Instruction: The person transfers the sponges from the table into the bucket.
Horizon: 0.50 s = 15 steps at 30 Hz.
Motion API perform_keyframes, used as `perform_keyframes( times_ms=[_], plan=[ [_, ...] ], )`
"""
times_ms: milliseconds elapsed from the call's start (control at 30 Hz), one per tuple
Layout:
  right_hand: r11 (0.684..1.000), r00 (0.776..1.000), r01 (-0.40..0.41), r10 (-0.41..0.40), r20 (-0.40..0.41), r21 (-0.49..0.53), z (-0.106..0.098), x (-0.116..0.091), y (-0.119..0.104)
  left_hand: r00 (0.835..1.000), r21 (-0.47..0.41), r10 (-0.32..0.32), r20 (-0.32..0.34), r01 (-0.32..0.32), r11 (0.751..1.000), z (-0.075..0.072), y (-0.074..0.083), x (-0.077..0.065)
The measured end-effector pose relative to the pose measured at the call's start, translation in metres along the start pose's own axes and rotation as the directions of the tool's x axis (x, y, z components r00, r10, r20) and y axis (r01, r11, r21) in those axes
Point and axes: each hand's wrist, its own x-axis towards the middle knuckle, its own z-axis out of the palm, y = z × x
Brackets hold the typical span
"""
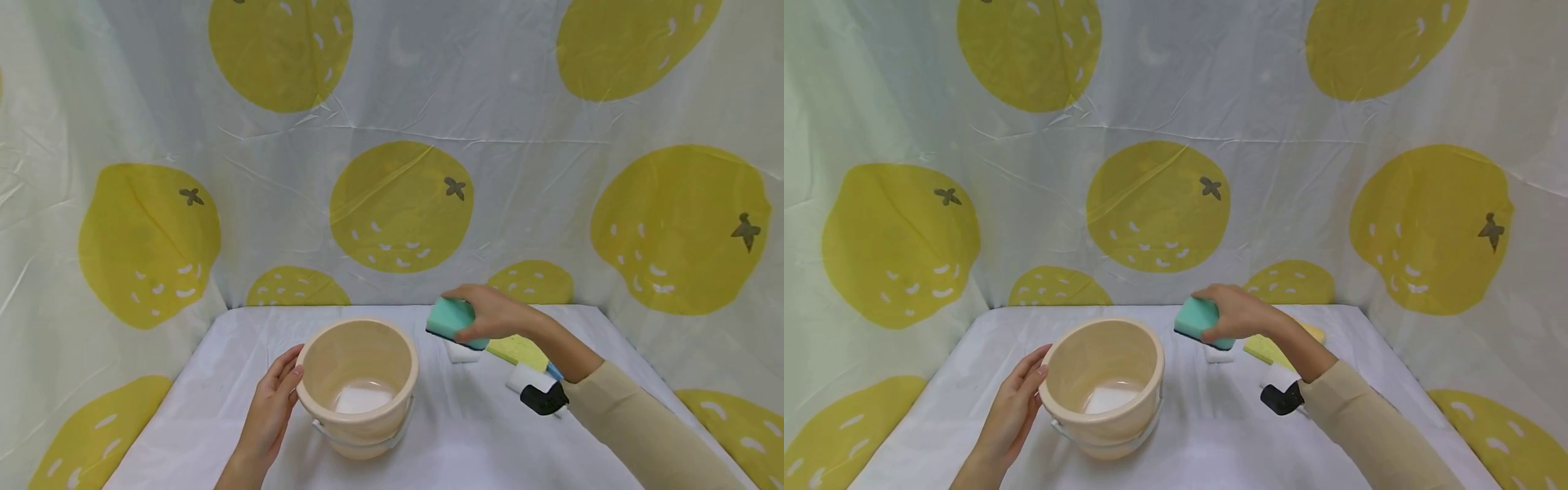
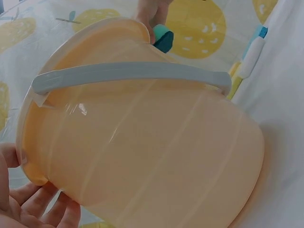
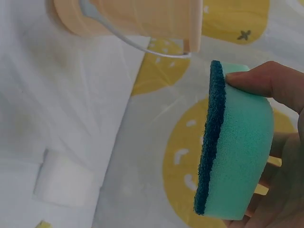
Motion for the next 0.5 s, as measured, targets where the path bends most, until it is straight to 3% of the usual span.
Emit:
perform_keyframes(
  times_ms=[500],
  plan=[
    [0.99,0.99,0.135,-0.133,0.041,-0.039,-0.002,0.026,-0.043,1.0,-0.002,0.003,-0.01,-0.003,1.0,-0.001,-0.002,0.0]
  ],
)
